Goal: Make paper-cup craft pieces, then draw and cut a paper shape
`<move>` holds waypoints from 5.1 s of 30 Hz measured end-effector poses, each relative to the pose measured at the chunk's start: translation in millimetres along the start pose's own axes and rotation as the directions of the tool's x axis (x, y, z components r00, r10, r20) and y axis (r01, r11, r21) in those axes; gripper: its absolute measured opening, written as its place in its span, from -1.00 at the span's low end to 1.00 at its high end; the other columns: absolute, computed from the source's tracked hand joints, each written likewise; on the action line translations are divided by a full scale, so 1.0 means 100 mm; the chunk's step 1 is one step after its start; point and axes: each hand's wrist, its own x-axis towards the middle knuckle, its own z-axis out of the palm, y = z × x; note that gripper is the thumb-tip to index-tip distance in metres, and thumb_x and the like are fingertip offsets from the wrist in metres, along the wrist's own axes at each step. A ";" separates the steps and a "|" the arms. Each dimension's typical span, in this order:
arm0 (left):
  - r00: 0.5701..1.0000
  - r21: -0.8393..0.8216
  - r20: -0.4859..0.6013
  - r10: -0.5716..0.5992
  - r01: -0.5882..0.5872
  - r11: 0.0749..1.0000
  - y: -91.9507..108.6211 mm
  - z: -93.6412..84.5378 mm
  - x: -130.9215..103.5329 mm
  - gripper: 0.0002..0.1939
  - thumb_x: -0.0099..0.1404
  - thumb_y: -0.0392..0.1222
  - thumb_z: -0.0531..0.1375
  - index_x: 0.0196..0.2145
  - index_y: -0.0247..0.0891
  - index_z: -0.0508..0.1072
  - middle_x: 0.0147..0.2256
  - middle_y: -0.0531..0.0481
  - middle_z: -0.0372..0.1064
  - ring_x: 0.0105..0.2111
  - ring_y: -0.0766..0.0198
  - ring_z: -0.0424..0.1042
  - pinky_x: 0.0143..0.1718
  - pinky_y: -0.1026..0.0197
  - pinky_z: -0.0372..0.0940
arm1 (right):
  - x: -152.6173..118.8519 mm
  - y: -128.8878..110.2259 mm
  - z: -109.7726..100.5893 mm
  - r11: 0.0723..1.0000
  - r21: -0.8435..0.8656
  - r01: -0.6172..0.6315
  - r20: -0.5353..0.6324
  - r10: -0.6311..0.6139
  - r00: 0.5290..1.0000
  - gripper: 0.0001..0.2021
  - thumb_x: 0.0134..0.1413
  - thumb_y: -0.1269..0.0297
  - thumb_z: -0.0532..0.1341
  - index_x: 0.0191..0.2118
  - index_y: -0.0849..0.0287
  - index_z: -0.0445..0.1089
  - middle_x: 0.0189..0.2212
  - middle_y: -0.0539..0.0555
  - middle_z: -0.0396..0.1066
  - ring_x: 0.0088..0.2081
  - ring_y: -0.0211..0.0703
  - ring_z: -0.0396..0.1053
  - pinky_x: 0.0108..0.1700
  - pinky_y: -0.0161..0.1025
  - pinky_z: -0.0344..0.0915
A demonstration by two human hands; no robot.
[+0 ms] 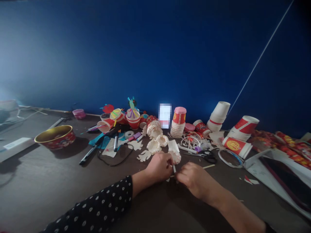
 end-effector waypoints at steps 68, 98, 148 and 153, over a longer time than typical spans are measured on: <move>0.895 0.012 0.168 0.414 -0.422 0.907 -0.01 -0.10 -0.14 -0.92 0.06 -0.37 0.20 -0.54 -0.29 0.46 -0.43 0.00 0.45 -0.37 0.24 0.38 -0.28 0.23 0.21 | -0.08 -0.04 -0.01 0.995 0.086 -0.048 -0.014 0.050 0.999 -0.84 0.17 0.39 0.06 -0.37 0.17 0.36 -0.44 0.01 0.44 -0.38 -0.21 0.31 -0.34 -0.23 0.01; 0.891 -0.141 0.159 0.425 -0.406 0.903 -0.08 -0.07 -0.11 -0.91 0.01 -0.33 0.26 -0.57 -0.30 0.40 -0.46 0.00 0.43 -0.41 0.30 0.37 -0.28 0.30 0.22 | -0.01 -0.16 -0.05 0.998 -0.053 0.023 -0.018 -0.024 1.000 -0.87 0.07 0.46 0.08 -0.37 0.20 0.35 -0.52 0.04 0.44 -0.50 -0.21 0.30 -0.42 -0.20 0.00; 0.943 -0.105 0.209 0.257 -0.240 0.965 0.01 -0.04 -0.11 -0.92 -0.04 -0.39 0.21 -0.54 -0.29 0.38 -0.44 0.03 0.41 -0.37 0.27 0.36 -0.25 0.28 0.23 | -0.04 -0.18 0.01 0.895 0.261 -0.362 -0.045 0.386 0.921 -0.87 0.00 0.50 0.10 -0.38 0.14 0.32 -0.43 0.01 0.39 -0.37 -0.19 0.32 -0.36 -0.31 0.08; 0.945 -0.161 0.241 0.219 -0.184 0.970 0.04 -0.08 -0.13 -0.85 -0.08 -0.44 0.22 -0.47 -0.31 0.43 -0.41 0.02 0.43 -0.35 0.24 0.37 -0.23 0.25 0.24 | -0.02 -0.18 0.04 0.816 0.389 -0.428 -0.017 0.471 0.882 -0.87 -0.04 0.48 0.11 -0.37 0.14 0.33 -0.39 0.03 0.43 -0.32 -0.15 0.36 -0.33 -0.31 0.12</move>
